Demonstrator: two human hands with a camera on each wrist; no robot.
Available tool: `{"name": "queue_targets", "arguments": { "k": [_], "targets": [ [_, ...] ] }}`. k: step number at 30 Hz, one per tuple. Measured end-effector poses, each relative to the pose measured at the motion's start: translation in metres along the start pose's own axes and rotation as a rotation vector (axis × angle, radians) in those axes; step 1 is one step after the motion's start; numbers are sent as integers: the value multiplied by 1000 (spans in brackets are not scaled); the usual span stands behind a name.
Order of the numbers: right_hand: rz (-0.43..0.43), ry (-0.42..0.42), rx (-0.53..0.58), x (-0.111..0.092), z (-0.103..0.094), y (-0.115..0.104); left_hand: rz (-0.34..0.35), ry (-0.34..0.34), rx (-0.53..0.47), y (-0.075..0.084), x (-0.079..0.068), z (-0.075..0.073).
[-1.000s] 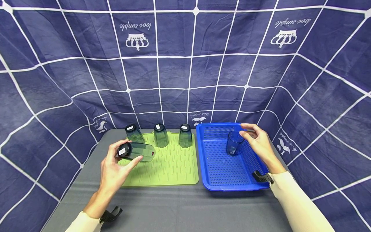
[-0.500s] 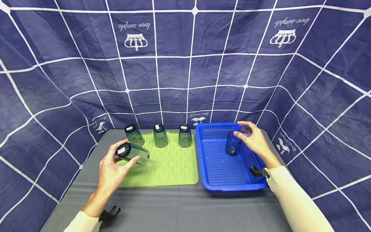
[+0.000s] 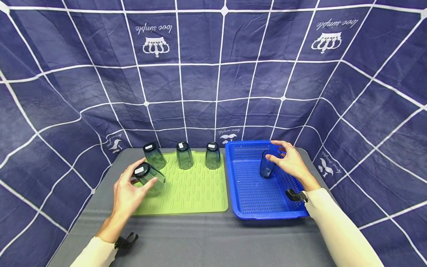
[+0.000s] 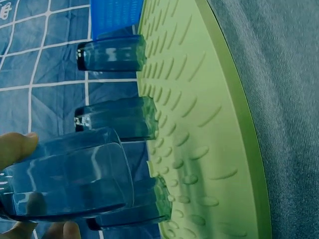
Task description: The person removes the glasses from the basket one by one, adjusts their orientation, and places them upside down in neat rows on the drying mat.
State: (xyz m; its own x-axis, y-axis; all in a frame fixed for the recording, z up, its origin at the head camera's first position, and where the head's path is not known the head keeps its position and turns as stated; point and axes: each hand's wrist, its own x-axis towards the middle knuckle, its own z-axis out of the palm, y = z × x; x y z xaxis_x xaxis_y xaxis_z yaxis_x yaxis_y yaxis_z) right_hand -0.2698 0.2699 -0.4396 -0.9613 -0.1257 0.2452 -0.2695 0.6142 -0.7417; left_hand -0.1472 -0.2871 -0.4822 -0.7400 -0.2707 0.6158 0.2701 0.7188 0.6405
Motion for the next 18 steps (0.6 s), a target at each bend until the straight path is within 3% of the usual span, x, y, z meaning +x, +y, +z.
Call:
{"name": "queue_targets", "arguments": {
  "k": [8, 18],
  "targets": [
    [32, -55, -62, 2, 3, 6, -8, 4, 75, -17, 5, 8],
    [-8, -94, -144, 5, 6, 9, -50, -5, 109, -33, 10, 17]
  ]
}}
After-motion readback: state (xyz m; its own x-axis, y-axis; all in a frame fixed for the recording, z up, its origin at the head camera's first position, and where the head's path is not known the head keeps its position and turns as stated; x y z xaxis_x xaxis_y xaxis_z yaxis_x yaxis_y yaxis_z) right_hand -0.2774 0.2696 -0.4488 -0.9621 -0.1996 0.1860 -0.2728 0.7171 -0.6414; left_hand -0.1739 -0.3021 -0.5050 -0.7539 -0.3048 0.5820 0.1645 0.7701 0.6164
